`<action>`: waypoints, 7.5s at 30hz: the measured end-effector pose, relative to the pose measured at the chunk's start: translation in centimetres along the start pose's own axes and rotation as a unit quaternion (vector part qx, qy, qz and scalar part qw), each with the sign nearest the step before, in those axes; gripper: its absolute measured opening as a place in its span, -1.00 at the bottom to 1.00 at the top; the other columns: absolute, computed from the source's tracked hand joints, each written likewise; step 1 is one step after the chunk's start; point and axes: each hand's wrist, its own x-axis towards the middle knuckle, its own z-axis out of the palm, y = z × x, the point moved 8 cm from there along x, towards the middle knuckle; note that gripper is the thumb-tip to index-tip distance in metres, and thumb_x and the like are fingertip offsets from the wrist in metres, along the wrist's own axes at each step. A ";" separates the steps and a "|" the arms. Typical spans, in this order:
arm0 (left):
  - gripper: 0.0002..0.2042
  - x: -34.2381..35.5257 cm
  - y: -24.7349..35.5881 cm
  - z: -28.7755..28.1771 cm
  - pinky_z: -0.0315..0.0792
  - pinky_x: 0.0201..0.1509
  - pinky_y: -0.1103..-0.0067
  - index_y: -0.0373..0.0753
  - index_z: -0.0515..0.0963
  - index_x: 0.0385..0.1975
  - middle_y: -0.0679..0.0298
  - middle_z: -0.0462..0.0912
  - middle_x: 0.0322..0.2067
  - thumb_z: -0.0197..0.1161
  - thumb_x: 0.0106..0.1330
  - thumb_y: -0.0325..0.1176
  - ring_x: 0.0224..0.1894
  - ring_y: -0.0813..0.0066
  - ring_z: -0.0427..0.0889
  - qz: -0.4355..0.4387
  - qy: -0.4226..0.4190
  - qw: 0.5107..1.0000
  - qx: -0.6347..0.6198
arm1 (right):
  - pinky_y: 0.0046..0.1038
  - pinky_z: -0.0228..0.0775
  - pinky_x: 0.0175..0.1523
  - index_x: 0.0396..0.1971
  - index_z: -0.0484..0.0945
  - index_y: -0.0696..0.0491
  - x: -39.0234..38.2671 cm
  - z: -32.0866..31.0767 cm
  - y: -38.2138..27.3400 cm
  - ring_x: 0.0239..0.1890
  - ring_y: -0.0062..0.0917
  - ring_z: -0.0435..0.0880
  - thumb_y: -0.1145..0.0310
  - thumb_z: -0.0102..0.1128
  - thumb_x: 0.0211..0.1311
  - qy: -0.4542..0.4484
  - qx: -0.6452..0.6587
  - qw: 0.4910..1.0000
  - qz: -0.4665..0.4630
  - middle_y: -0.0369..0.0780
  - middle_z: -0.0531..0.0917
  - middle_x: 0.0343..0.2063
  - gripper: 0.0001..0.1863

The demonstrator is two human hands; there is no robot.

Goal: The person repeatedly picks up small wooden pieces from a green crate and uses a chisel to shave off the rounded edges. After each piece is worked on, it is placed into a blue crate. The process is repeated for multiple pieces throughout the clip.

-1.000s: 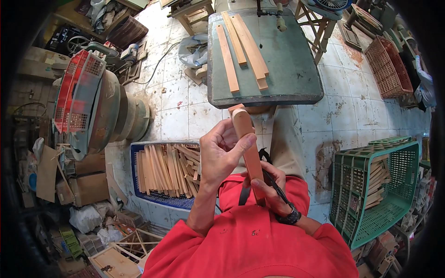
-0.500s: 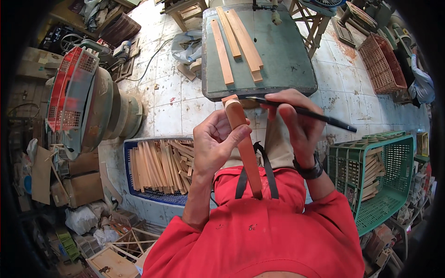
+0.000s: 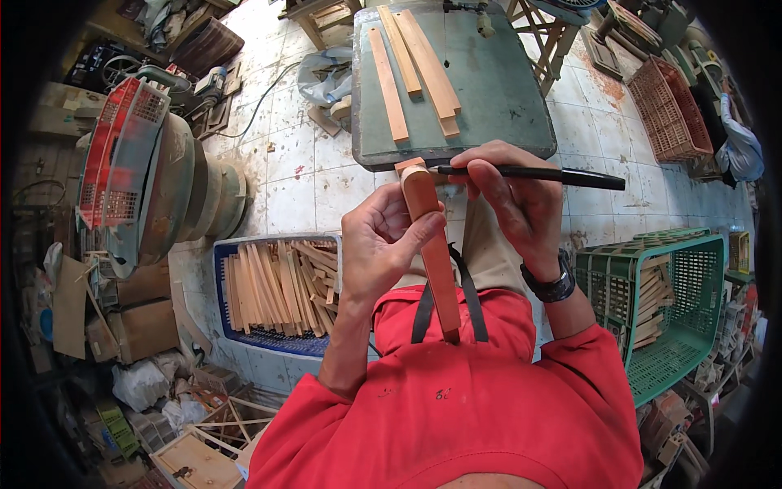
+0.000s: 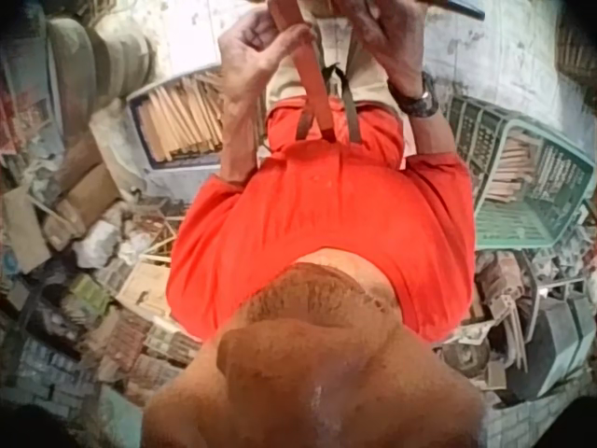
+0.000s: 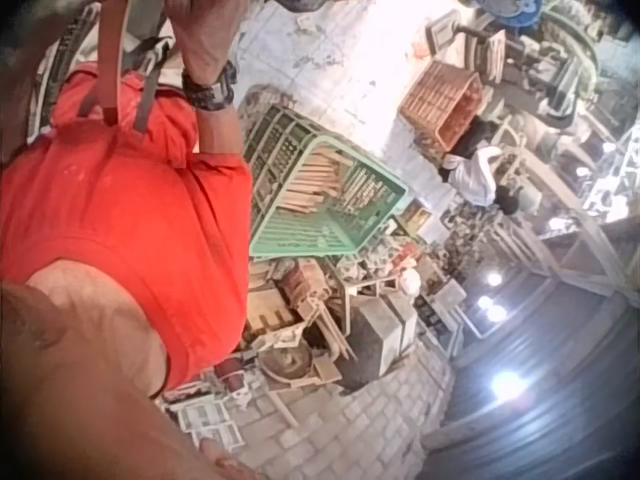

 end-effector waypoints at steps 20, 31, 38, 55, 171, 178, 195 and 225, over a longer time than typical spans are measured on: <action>-0.72 0.9 0.9 1.4 0.62 -0.28 0.58 -0.42 0.58 -0.24 0.14 0.71 -0.47 0.42 0.14 -0.38 -0.40 0.49 0.73 0.083 0.068 0.979 0.176 | -0.24 0.35 -0.41 -0.62 0.49 0.18 4.9 2.3 -3.3 -0.54 -0.06 0.50 0.16 0.07 0.37 -0.177 -0.264 0.942 -0.112 -0.03 0.47 -0.68 -0.56; -0.73 0.6 1.0 1.1 0.61 -0.30 0.59 -0.40 0.59 -0.25 0.16 0.72 -0.48 0.42 0.14 -0.37 -0.42 0.50 0.72 0.086 0.066 0.978 0.175 | -0.18 0.36 -0.37 -0.69 0.51 0.23 6.1 4.2 -3.8 -0.50 0.00 0.51 0.08 0.06 0.35 -0.273 -0.310 0.907 -0.078 0.07 0.46 -0.67 -0.46; -0.74 0.4 1.1 1.2 0.61 -0.30 0.59 -0.40 0.59 -0.26 0.15 0.72 -0.49 0.42 0.14 -0.38 -0.42 0.48 0.73 0.088 0.066 0.976 0.189 | -0.30 0.41 -0.40 -0.52 0.56 0.21 6.5 4.1 -3.4 -0.55 -0.16 0.59 0.10 0.05 0.37 -0.275 -0.326 0.901 -0.083 -0.04 0.54 -0.68 -0.55; -0.71 1.1 -1.1 -0.9 0.58 -0.18 0.61 -0.41 0.55 -0.17 0.19 0.71 -0.36 0.40 0.19 -0.41 -0.29 0.56 0.69 0.032 0.033 0.994 0.098 | -0.61 0.48 -0.39 -0.24 0.54 0.16 -1.7 -2.2 1.8 -0.55 -0.66 0.60 0.36 0.01 0.44 0.068 0.040 0.979 0.185 -0.20 0.66 -0.54 -0.81; -0.43 4.9 -2.0 -0.1 0.46 0.07 0.54 -0.20 0.36 0.13 0.22 0.56 -0.08 0.43 0.11 -0.57 0.01 0.47 0.54 0.099 -0.122 0.986 -0.059 | -0.44 0.57 -0.23 0.09 0.31 0.21 -13.6 6.5 6.8 -0.34 -0.47 0.73 0.29 0.11 0.38 -0.010 0.218 0.906 0.362 -0.14 0.64 -0.07 -0.59; -0.44 4.8 -2.4 0.0 0.47 0.06 0.56 -0.20 0.38 0.12 0.23 0.56 -0.08 0.44 0.09 -0.56 -0.01 0.50 0.54 0.089 -0.121 0.986 -0.075 | -0.43 0.57 -0.21 0.08 0.31 0.22 -13.8 6.4 6.8 -0.31 -0.47 0.73 0.28 0.12 0.38 -0.002 0.215 0.908 0.360 -0.14 0.65 -0.09 -0.58; -0.42 6.7 -6.3 -2.8 0.55 -0.02 0.55 -0.22 0.34 0.16 0.13 0.58 -0.06 0.37 0.11 -0.65 -0.06 0.43 0.61 0.040 -0.153 0.953 -0.259 | -0.44 0.50 0.02 0.10 0.41 0.31 -16.5 7.3 9.0 -0.16 -0.47 0.68 0.20 0.41 0.08 -0.105 0.386 0.826 0.398 -0.03 0.64 -0.07 -0.33; -0.49 6.5 -7.8 -3.9 0.59 -0.05 0.56 -0.16 0.37 0.14 0.12 0.58 -0.09 0.32 0.18 -0.64 -0.07 0.44 0.61 0.051 -0.119 0.966 -0.226 | -0.38 0.46 0.13 0.16 0.37 0.30 -17.9 8.1 9.1 -0.05 -0.41 0.67 0.21 0.35 0.18 -0.075 0.429 0.791 0.429 -0.07 0.58 0.04 -0.35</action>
